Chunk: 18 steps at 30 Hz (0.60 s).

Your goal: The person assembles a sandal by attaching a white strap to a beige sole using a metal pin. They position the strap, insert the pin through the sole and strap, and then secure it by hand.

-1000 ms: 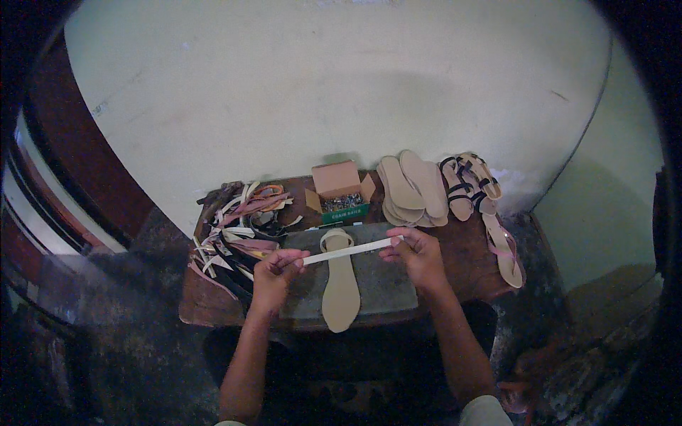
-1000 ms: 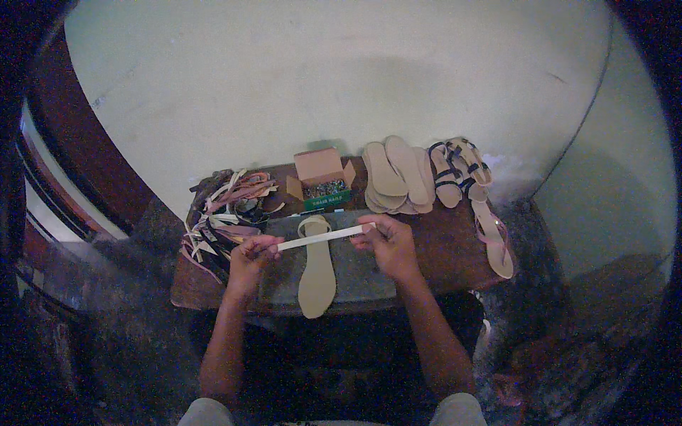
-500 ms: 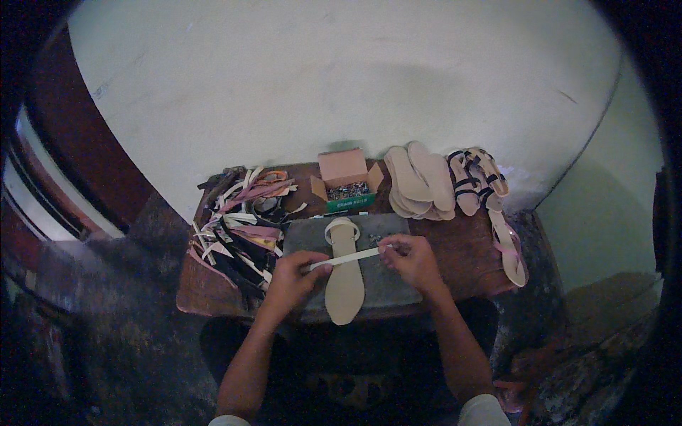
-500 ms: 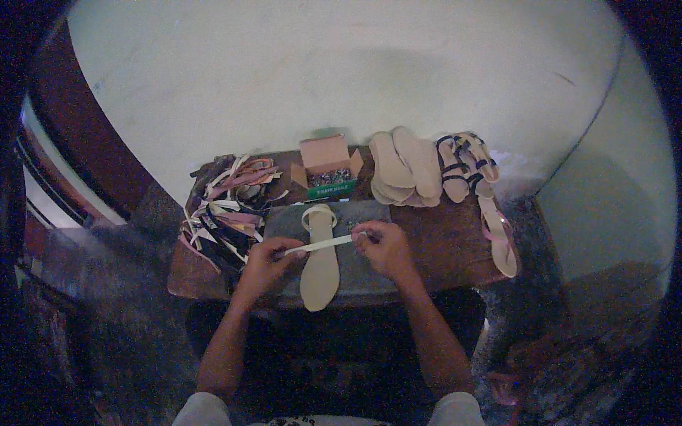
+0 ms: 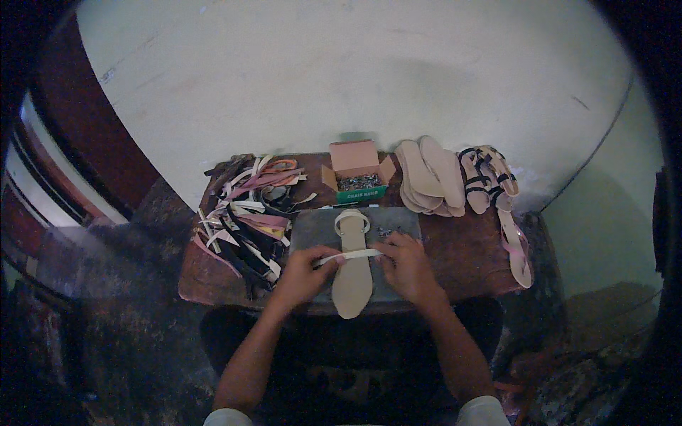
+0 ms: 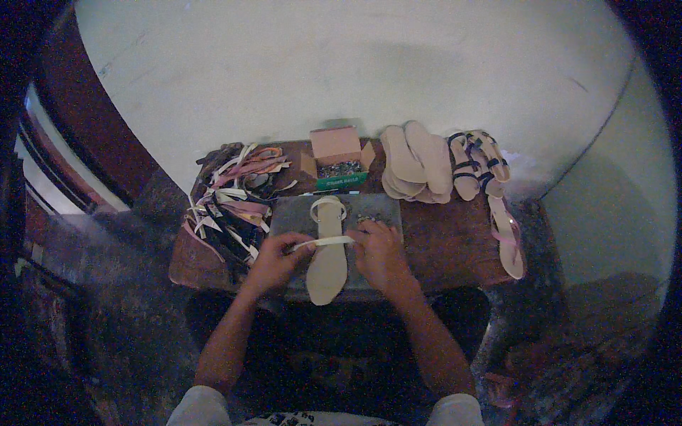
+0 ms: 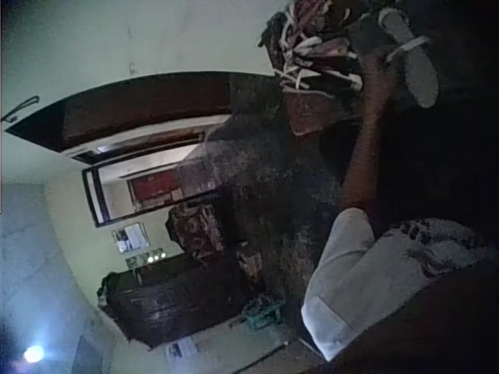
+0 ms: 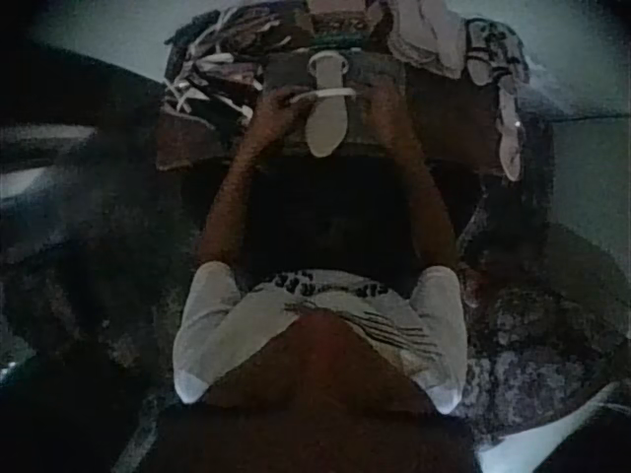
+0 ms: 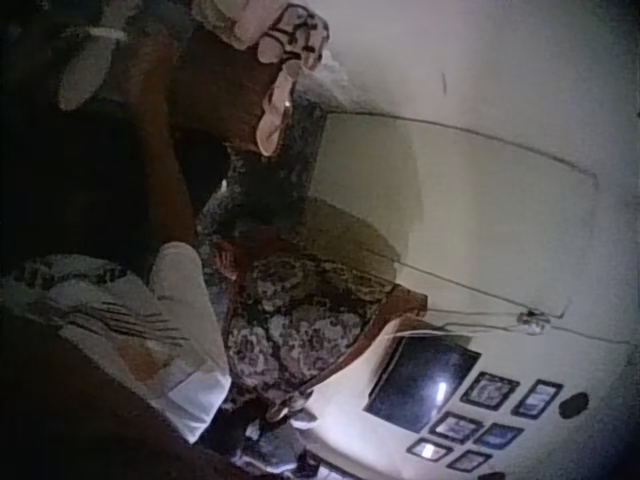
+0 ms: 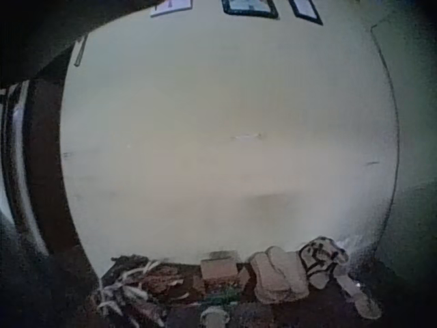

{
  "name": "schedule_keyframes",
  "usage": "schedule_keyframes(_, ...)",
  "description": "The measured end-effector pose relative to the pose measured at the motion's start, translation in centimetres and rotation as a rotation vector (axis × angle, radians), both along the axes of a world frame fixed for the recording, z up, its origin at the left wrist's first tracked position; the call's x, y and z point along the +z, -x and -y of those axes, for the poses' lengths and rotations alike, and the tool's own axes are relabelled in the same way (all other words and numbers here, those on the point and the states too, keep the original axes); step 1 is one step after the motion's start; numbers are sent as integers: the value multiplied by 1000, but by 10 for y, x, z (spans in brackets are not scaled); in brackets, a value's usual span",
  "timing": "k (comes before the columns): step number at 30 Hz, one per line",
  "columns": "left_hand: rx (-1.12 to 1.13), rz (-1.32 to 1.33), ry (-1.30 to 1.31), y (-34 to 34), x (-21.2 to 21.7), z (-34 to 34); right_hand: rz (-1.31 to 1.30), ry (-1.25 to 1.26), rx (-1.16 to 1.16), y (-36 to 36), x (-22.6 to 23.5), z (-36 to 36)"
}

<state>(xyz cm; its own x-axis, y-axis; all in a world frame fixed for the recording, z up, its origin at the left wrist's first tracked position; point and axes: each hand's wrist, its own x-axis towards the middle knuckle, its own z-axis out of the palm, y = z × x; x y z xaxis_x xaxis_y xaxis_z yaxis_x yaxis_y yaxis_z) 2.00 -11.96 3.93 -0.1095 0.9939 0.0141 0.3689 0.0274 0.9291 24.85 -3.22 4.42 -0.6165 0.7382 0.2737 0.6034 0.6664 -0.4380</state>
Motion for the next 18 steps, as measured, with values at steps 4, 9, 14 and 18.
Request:
schedule_keyframes(4, -79, -168, -12, -4, -5, -1, 28, 206, 53, -5, -7, -2)
schedule_keyframes(9, -13, -245, 49, -13, 4, 4, 90, 145, 56, 7, 2, 10)
schedule_keyframes(14, -12, -242, -110, -9, -16, 1, 52, 105, 71, 5, -8, 8)
schedule_keyframes(18, -6, -255, -82, -10, -17, 0, 80, 151, 55, 6, -5, 9)
